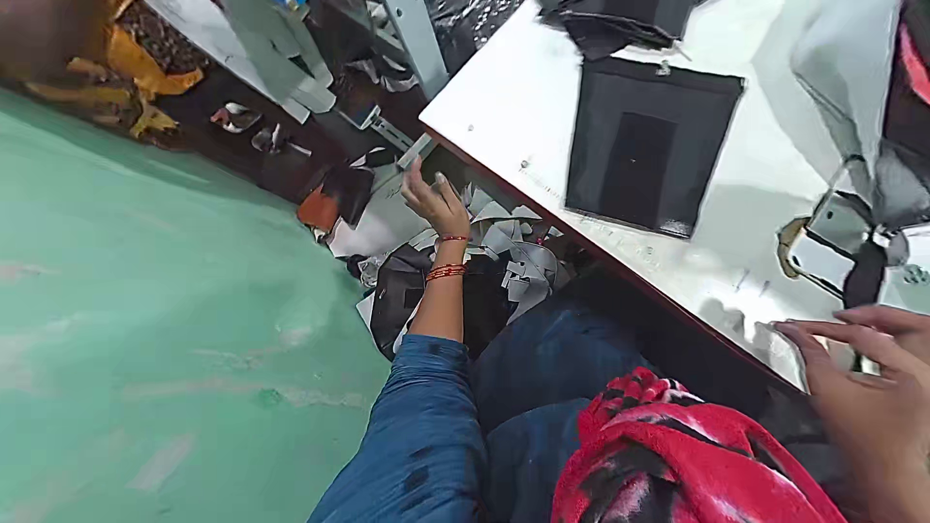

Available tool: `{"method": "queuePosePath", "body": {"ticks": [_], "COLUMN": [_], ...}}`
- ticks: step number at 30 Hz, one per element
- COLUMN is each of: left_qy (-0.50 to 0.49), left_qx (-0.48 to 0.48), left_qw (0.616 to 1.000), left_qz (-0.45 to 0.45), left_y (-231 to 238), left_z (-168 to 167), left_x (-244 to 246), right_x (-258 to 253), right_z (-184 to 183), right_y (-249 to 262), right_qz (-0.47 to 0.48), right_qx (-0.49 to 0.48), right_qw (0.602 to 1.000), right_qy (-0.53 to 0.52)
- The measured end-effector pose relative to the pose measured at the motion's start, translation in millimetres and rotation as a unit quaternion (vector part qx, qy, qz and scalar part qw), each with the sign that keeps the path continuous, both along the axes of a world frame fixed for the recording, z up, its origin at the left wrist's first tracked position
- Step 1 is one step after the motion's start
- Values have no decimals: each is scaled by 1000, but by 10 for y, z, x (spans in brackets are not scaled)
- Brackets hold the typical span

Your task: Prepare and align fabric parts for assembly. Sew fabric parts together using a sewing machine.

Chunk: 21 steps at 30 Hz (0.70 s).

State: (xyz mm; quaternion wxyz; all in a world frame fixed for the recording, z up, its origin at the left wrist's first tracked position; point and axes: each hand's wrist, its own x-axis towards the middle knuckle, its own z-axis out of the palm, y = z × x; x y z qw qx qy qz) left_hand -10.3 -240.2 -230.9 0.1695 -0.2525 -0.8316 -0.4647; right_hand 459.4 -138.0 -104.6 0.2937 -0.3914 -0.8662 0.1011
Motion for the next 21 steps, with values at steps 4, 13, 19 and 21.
{"method": "queuePosePath", "body": {"ticks": [4,13,19,21], "left_qy": [-259,-561,-485,-473], "left_qx": [-164,-513,-619,-628], "left_qw": [952,621,559,532], "left_qz": [4,-190,-265,-314], "left_y": [-468,-495,-202,-95], "left_z": [-815,-2225,-2657,-2808], "left_x": [-83,270,675,852], "right_x": [-1190,-2191,-2191,-2187], "right_z": [-103,-375,-407,-425], "right_y": [-63,142,151,167], "right_qz": [151,282,259,262], "right_qx": [10,107,124,126], "right_qw": [988,931,933,933], "right_qy": [-15,-207,-219,-211]}}
